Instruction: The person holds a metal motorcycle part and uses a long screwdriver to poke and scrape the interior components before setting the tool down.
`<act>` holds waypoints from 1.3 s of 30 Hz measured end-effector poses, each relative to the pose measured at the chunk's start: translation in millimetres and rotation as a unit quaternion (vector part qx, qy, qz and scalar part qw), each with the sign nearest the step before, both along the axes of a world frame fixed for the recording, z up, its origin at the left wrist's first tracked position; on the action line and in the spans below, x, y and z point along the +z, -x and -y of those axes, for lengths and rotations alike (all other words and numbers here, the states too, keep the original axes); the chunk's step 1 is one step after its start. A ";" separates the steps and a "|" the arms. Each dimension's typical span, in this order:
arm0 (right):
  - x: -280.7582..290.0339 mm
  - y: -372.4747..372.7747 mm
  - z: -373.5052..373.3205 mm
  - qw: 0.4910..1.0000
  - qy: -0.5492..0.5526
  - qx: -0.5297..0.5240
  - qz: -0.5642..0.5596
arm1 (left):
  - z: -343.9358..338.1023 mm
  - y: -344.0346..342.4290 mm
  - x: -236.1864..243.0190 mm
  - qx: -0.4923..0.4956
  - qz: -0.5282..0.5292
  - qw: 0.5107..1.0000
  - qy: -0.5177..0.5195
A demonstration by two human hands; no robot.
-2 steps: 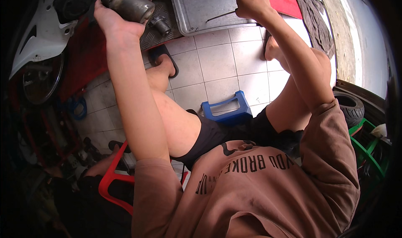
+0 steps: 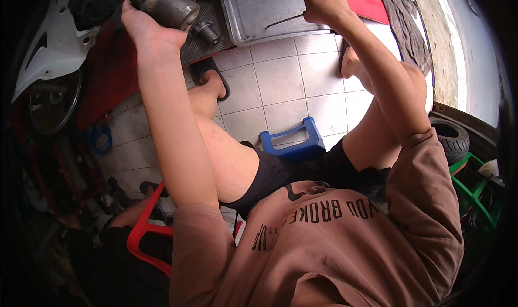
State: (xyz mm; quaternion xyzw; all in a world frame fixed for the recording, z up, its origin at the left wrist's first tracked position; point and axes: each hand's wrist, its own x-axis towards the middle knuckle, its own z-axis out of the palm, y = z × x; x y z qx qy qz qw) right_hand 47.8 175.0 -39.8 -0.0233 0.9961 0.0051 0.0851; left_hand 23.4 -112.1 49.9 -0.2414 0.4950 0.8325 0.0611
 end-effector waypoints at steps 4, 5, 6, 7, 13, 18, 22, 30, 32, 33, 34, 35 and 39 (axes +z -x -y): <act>-0.2 -0.3 1.3 1.000 -0.004 -0.002 -0.001 | -1.6 0.8 -0.8 -0.006 0.006 1.000 0.008; 0.8 -1.1 1.7 1.000 -0.006 -0.001 0.000 | -2.7 0.9 -1.1 -0.004 0.008 1.000 0.009; 1.7 -1.7 2.0 1.000 -0.008 0.000 0.001 | -3.6 1.0 -1.3 -0.002 0.009 1.000 0.009; 2.1 -2.1 2.0 1.000 -0.004 0.005 0.000 | -3.9 1.3 -1.7 -0.005 0.008 1.000 0.006; 4.8 -2.8 2.7 0.999 0.001 0.032 -0.007 | -6.0 1.9 -1.3 -0.013 0.004 1.000 0.003; 7.4 -5.7 4.0 0.999 0.009 0.029 -0.020 | -4.6 3.6 -3.1 -0.023 -0.002 1.000 -0.002; 8.8 -7.1 3.9 0.999 0.009 0.032 -0.033 | -6.2 3.8 -3.7 -0.025 0.003 1.000 -0.006; 12.8 -4.9 1.2 1.000 0.014 0.022 -0.015 | -9.9 1.7 -2.5 -0.013 0.007 1.000 -0.013; 20.4 -6.1 -1.9 1.000 0.016 0.008 -0.015 | -9.2 3.3 -3.7 -0.012 0.008 1.000 -0.021; 23.9 -6.6 -3.5 1.000 0.018 0.001 -0.015 | -8.6 3.8 -4.5 -0.011 0.009 1.000 -0.025; 24.3 -6.9 -5.7 1.000 0.026 -0.006 -0.009 | -8.0 4.2 -5.3 -0.011 0.010 0.999 -0.031; 24.4 -7.0 -7.7 0.999 0.035 -0.013 -0.004 | -8.3 4.2 -4.4 -0.011 0.011 0.999 -0.036; 32.2 -8.0 -11.7 0.998 0.039 -0.044 0.019 | -18.8 0.6 -1.9 0.015 0.000 0.998 -0.053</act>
